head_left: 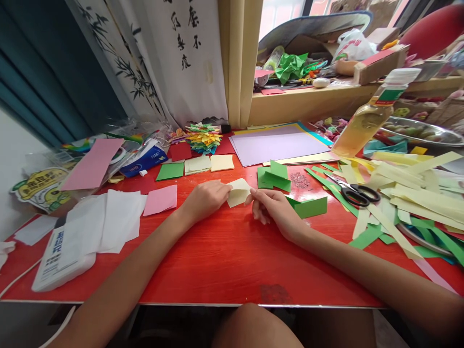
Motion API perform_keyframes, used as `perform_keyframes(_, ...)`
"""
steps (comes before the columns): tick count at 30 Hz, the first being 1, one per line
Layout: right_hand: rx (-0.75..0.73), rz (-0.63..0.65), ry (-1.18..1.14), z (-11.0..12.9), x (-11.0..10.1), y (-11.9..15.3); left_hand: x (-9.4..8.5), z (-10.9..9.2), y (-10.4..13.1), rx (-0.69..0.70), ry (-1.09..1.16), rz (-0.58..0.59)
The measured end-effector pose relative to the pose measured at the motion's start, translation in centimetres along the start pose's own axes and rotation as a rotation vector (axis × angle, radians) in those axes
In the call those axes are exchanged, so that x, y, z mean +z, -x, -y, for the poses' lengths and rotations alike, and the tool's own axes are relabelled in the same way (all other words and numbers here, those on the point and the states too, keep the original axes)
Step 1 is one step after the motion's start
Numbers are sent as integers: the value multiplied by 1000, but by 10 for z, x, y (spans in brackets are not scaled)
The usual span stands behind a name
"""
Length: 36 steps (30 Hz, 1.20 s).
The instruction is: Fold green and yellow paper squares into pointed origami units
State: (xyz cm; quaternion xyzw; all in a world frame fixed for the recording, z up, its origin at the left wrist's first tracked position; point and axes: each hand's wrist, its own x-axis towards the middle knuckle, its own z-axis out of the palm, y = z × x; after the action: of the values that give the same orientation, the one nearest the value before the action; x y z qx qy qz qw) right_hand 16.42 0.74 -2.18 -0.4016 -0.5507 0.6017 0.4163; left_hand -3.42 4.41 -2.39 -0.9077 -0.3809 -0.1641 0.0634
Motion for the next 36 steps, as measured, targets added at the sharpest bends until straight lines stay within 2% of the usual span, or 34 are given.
perform_keyframes(3,124,111,-155,3,-3,-4,-7,-2,4,34,21,-183)
perform_keyframes(6,123,125,-297,3,-8,-8,-13,-8,3,166,119,-291)
perform_keyframes(9,56,88,-311,-1,-11,-10,-14,-15,-2,173,234,-241)
perform_keyframes(14,-7,66,-288,-6,-9,-10,-12,-23,-9,-70,440,-197)
perform_keyframes(19,-2,127,-317,-1,-6,-9,-14,-27,-10,-255,594,-158)
perform_keyframes(23,-34,140,-213,1,-5,-8,-14,-30,-11,-322,616,-157)
perform_keyframes(28,-63,56,-120,-1,-6,-7,-12,-32,-11,-400,682,-156)
perform_keyframes(36,-89,39,-179,-5,-9,-10,-8,-34,-10,-365,809,-122)
